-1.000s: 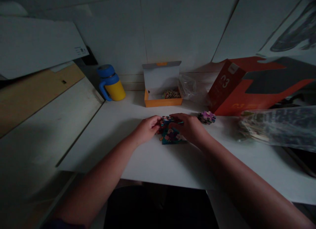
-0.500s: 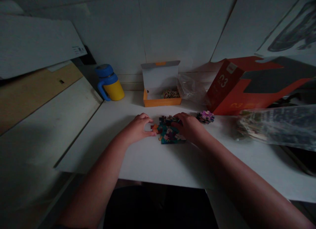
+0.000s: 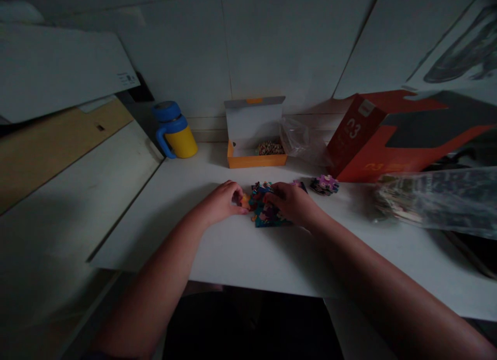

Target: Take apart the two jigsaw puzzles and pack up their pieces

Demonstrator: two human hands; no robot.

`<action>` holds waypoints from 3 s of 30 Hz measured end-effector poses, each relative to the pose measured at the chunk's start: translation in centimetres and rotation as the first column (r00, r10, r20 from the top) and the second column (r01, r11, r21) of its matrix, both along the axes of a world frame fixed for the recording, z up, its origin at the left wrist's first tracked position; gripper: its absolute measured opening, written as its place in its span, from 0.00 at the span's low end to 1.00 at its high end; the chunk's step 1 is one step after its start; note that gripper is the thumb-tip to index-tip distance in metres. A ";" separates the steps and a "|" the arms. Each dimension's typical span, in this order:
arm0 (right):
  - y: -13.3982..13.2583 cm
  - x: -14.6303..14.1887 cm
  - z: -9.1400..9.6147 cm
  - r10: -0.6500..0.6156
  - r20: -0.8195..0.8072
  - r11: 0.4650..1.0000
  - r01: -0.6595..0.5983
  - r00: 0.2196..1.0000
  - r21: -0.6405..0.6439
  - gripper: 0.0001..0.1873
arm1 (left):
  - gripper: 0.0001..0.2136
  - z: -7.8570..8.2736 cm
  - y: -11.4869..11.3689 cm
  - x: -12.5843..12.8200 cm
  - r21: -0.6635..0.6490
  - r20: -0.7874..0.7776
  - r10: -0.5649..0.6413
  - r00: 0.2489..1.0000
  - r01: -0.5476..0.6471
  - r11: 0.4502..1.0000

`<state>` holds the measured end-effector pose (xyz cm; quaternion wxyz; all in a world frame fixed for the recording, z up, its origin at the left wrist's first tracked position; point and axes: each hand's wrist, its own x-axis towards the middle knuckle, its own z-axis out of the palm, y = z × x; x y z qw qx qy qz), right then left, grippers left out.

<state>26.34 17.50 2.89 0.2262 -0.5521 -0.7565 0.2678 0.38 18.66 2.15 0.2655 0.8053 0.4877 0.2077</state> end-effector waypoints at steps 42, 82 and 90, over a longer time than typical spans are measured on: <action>0.8 2.2 1.4 -0.179 0.092 0.974 0.163 0.980 0.158 0.13 | 0.15 0.6 -1.6 3.4 0.216 -0.011 -0.297 0.955 0.293 0.931; 0.0 1.7 0.9 -0.153 -0.014 0.985 0.151 0.988 -0.077 0.11 | 0.37 0.6 1.3 -2.4 0.018 -0.197 0.066 0.978 -0.064 0.998; -0.8 0.7 1.6 -0.151 0.040 0.988 0.150 0.988 0.022 0.15 | 0.37 0.5 0.7 -2.0 -0.011 -0.064 0.097 0.993 -0.098 0.995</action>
